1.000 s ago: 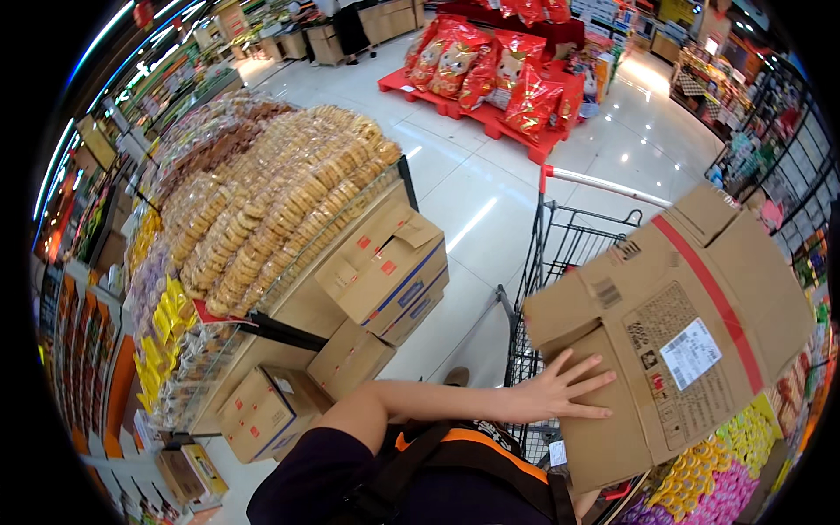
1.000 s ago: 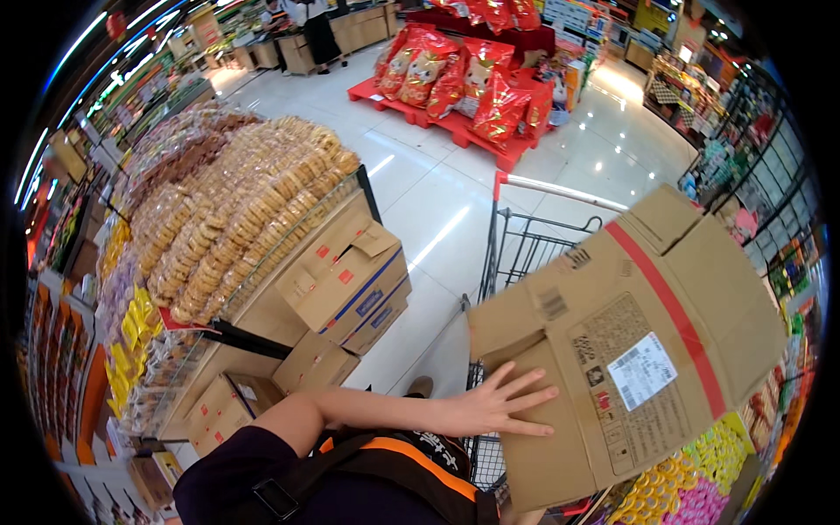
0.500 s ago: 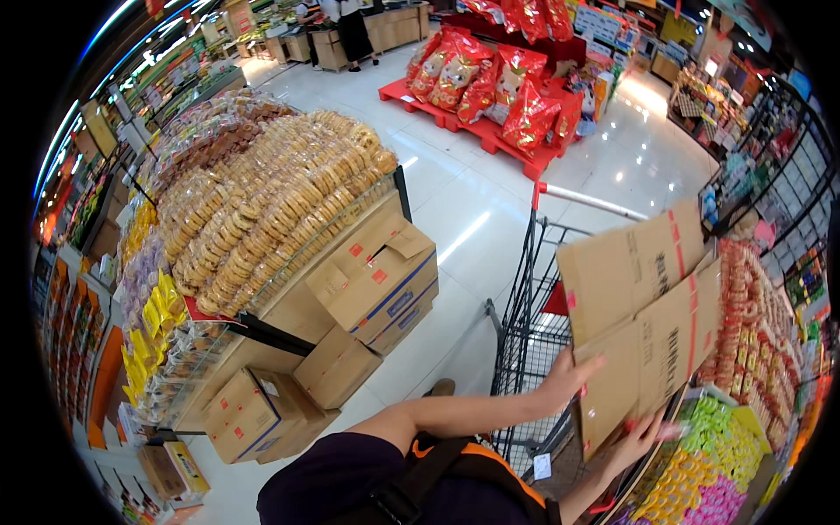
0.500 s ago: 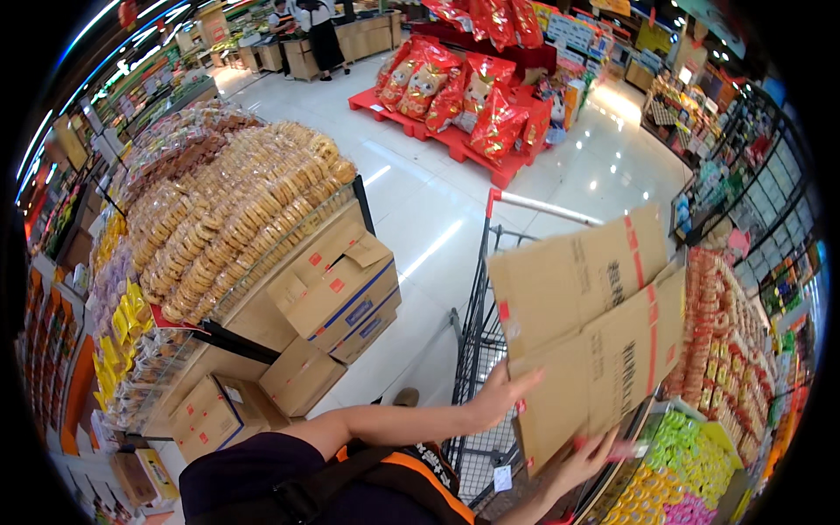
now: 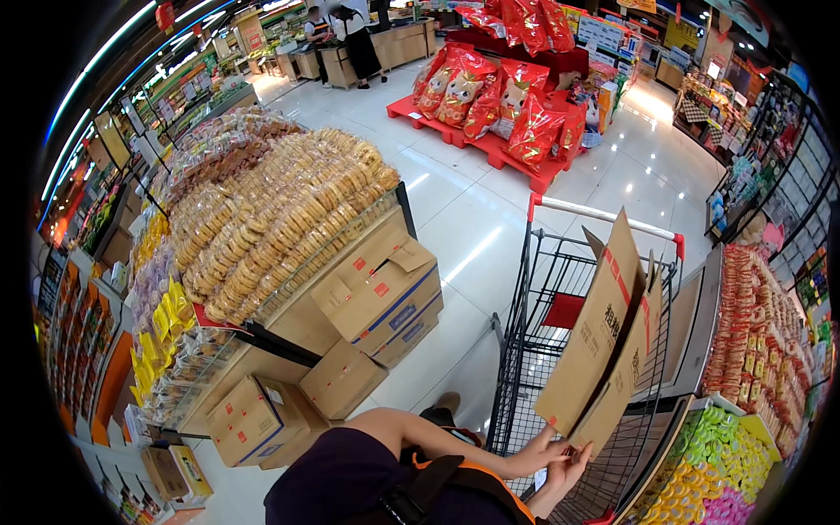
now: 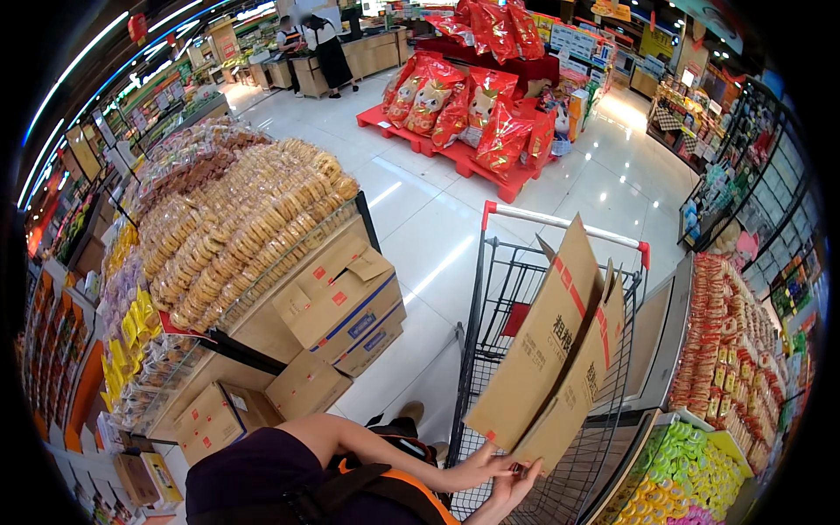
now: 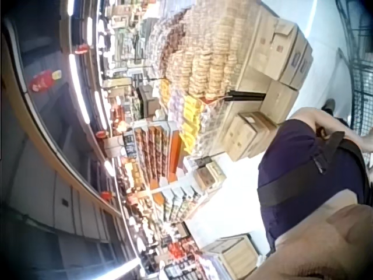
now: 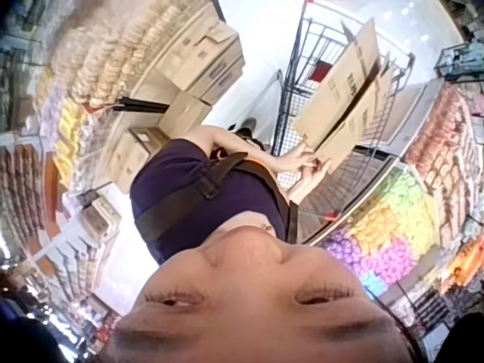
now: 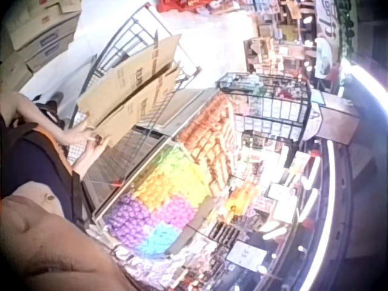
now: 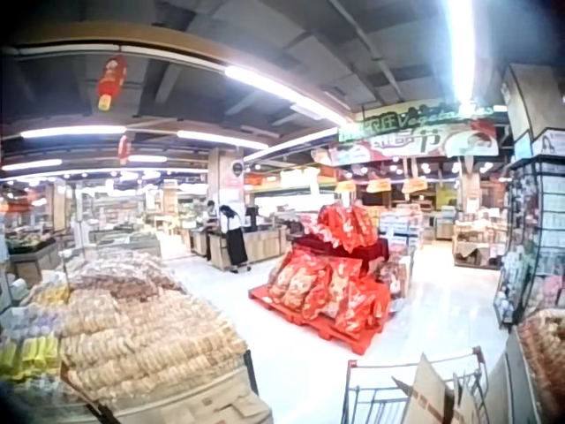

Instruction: The person removes bread packages from a cardboard box, moves several empty boxes, and then uses a box cutter to flatten multiple cardboard boxes.

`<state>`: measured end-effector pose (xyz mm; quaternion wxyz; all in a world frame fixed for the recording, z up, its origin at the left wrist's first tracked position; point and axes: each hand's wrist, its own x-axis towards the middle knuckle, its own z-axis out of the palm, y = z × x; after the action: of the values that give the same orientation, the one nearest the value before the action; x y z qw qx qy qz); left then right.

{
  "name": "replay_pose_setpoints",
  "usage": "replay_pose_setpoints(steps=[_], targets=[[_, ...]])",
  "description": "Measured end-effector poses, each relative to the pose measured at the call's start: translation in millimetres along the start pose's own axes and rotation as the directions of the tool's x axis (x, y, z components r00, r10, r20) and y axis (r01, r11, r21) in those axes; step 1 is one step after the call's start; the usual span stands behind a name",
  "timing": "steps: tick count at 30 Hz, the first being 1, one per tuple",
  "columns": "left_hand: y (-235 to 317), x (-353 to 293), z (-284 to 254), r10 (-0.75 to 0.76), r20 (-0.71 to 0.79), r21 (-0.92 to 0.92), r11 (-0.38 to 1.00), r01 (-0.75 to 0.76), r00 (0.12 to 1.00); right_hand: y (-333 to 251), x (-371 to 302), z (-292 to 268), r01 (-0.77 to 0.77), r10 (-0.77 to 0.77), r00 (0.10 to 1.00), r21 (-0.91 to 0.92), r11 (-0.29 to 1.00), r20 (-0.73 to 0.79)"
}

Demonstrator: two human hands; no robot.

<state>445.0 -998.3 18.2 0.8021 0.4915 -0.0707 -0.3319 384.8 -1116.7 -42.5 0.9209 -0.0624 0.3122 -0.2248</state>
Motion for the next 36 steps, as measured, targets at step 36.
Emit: replay_pose_setpoints(steps=[36], targets=[[17, -84, -125, -0.191, -0.273, 0.443, 0.845, 0.299, 0.943, -42, 109, -162, -0.309, -0.536, 0.747, -0.509, -0.804, 0.393]])
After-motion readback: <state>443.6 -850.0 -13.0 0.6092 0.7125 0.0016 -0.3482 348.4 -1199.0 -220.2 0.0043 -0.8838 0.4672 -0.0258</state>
